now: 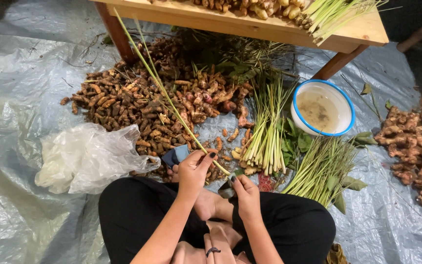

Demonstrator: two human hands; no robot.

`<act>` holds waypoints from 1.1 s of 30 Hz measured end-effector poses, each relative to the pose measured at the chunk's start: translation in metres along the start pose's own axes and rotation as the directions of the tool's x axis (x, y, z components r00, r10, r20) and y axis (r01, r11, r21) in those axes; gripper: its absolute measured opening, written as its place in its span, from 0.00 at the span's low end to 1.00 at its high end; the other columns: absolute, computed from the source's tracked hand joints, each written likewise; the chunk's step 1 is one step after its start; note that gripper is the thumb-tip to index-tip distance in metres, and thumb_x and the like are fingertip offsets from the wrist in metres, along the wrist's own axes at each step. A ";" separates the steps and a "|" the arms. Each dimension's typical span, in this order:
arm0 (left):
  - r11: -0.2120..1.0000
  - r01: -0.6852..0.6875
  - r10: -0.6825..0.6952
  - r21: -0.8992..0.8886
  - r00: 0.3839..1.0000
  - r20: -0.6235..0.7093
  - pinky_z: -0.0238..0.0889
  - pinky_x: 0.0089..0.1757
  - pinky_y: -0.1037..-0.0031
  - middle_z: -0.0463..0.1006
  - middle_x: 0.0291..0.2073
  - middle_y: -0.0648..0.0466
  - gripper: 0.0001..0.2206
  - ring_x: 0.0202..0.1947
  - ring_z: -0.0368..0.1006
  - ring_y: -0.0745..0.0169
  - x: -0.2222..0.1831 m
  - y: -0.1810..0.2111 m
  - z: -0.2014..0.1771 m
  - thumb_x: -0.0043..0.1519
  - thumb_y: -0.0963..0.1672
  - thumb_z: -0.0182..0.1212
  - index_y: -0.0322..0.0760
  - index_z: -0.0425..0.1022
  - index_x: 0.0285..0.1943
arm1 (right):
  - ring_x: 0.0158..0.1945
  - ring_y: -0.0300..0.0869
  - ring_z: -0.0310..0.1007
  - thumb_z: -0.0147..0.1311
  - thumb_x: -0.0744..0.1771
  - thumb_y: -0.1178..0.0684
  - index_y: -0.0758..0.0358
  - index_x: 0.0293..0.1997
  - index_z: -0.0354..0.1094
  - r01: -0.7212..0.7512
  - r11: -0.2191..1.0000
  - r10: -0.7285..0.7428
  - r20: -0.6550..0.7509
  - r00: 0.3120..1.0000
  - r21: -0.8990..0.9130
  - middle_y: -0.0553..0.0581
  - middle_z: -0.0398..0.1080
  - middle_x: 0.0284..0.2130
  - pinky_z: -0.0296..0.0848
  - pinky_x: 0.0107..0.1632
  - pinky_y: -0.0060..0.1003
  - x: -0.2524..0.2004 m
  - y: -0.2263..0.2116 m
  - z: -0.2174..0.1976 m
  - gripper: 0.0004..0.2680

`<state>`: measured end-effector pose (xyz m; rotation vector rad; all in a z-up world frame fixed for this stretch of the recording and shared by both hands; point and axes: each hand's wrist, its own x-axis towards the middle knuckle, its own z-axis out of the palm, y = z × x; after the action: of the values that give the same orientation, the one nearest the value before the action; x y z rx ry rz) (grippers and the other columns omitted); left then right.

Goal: The person sits on a tarp and uses a small knife to peel the outer layers off long green stalks, likely lemongrass. They handle the stalks one at a time, scraping the knife along the length of each stalk and placing the peeled pieces on a nearby table.

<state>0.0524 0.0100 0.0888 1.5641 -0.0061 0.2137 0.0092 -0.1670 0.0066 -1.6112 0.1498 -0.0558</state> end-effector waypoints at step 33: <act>0.850 0.370 -0.474 0.374 0.848 0.238 0.67 0.40 0.68 0.74 0.51 0.60 0.27 0.36 0.74 0.65 0.045 -0.099 -0.021 0.66 0.45 0.58 0.53 0.61 0.77 | 0.40 0.37 0.79 0.57 0.67 0.57 0.60 0.53 0.78 -0.001 0.954 -0.080 -0.258 0.963 -0.299 0.52 0.82 0.40 0.78 0.41 0.31 0.084 -0.040 -0.034 0.11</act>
<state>0.1081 0.0372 -0.0032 1.8609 0.1272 -0.4212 0.0907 -0.2100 0.0433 -1.9038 0.3487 -0.2965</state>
